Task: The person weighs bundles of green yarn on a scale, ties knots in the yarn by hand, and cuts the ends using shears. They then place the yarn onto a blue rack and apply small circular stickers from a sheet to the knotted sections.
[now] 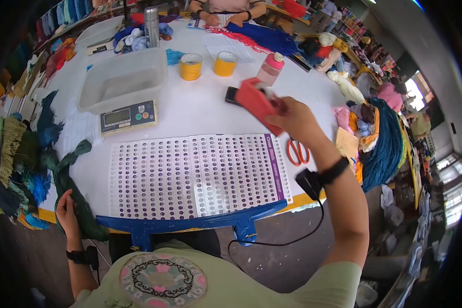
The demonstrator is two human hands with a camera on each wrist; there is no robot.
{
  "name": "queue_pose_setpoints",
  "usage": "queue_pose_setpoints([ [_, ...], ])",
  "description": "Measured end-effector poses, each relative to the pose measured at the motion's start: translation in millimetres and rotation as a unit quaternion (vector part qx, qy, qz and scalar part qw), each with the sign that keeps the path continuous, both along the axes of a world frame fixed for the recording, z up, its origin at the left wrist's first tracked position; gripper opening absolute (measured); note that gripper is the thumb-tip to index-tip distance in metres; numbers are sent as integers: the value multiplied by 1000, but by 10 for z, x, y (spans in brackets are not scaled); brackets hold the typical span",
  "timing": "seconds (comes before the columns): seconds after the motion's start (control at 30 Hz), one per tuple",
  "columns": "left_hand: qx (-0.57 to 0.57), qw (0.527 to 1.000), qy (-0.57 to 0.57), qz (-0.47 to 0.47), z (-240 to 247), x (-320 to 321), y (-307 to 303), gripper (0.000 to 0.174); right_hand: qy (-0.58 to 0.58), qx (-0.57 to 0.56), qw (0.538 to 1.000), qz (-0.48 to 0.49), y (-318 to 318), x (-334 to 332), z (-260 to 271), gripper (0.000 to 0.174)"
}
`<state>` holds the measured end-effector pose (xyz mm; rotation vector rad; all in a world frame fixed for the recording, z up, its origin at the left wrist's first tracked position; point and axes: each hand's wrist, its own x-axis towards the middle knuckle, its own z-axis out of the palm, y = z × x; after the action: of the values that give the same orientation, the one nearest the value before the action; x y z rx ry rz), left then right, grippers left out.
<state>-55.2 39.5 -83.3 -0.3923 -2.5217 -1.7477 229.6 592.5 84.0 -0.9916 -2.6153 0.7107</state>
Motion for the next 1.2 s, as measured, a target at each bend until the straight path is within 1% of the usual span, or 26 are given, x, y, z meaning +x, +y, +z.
queue_pose_setpoints([
  [0.03,7,1000,-12,4,11,8,8,22,-26,7,999,29,53,-273,-81,54],
  [0.07,14,1000,-23,8,23,21,3,21,-13,-6,998,56,-68,-546,-88,53],
  [0.1,13,1000,-20,15,27,40,3,21,-46,21,996,75,74,-812,-315,52],
  [0.13,10,999,-22,21,32,56,24,21,-24,60,992,105,134,-1053,-546,53],
  [0.17,7,999,-23,26,57,69,46,21,-58,49,992,99,-36,-1257,-510,53],
  [0.2,-6,1000,-7,24,101,91,73,21,-79,81,989,96,13,-1483,-741,53],
  [0.23,-6,1000,-3,25,111,79,67,21,-87,49,992,77,-30,-1646,-848,52],
  [0.27,-14,999,15,25,99,76,60,21,-108,51,992,39,-122,-1791,-896,55],
  [0.33,-17,999,48,-1,-38,9,-17,21,-70,55,996,16,-225,-1936,-1000,58],
  [0.37,-35,998,43,12,17,50,29,21,-73,52,996,-4,-201,-1973,-1111,58],
  [0.43,-18,999,28,28,62,99,94,22,109,39,993,14,-125,-1973,-1293,58],
  [0.47,-5,999,19,26,70,108,105,22,106,41,994,5,-67,-1870,-1302,58],
  [0.53,-2,1000,12,23,97,105,113,22,122,66,990,23,35,-1553,-1258,60],
  [0.57,1,1000,9,26,84,111,97,23,53,19,997,52,88,-1215,-1048,65],
  [0.6,10,999,19,26,3,54,47,23,97,98,988,68,342,-879,-1273,64],
  [0.63,11,999,15,26,-34,17,9,23,62,17,998,29,393,-483,-1144,59],
  [0.67,19,999,23,28,-67,-8,-9,23,-55,29,998,-28,478,-150,-1049,55],
  [0.7,28,999,32,31,-95,-23,-17,23,-135,183,973,-30,759,266,-1263,54],
  [0.77,32,998,31,32,-89,-16,-5,23,-169,141,963,-158,726,818,-1243,49],
  [0.83,21,999,16,44,-29,17,38,24,-183,82,945,-258,614,1067,-1289,44],
  [0.87,23,999,11,37,-12,26,40,24,-183,84,945,-256,593,1193,-1362,44],
  [0.93,22,999,21,35,-51,-6,17,24,-171,135,961,-169,582,1321,-1511,41],
  [1.07,9,999,39,35,-30,19,33,24,-154,111,972,-137,701,1350,-1589,41],
  [1.13,3,998,45,34,-56,1,3,23,-202,43,967,-150,772,1303,-1520,37],
  [1.17,-7,998,52,29,-70,-9,-18,23,-203,48,968,-143,786,1294,-1459,37],
  [1.2,-6,998,50,37,-88,-5,-29,23,-142,-52,972,-182,698,1286,-1308,35],
])
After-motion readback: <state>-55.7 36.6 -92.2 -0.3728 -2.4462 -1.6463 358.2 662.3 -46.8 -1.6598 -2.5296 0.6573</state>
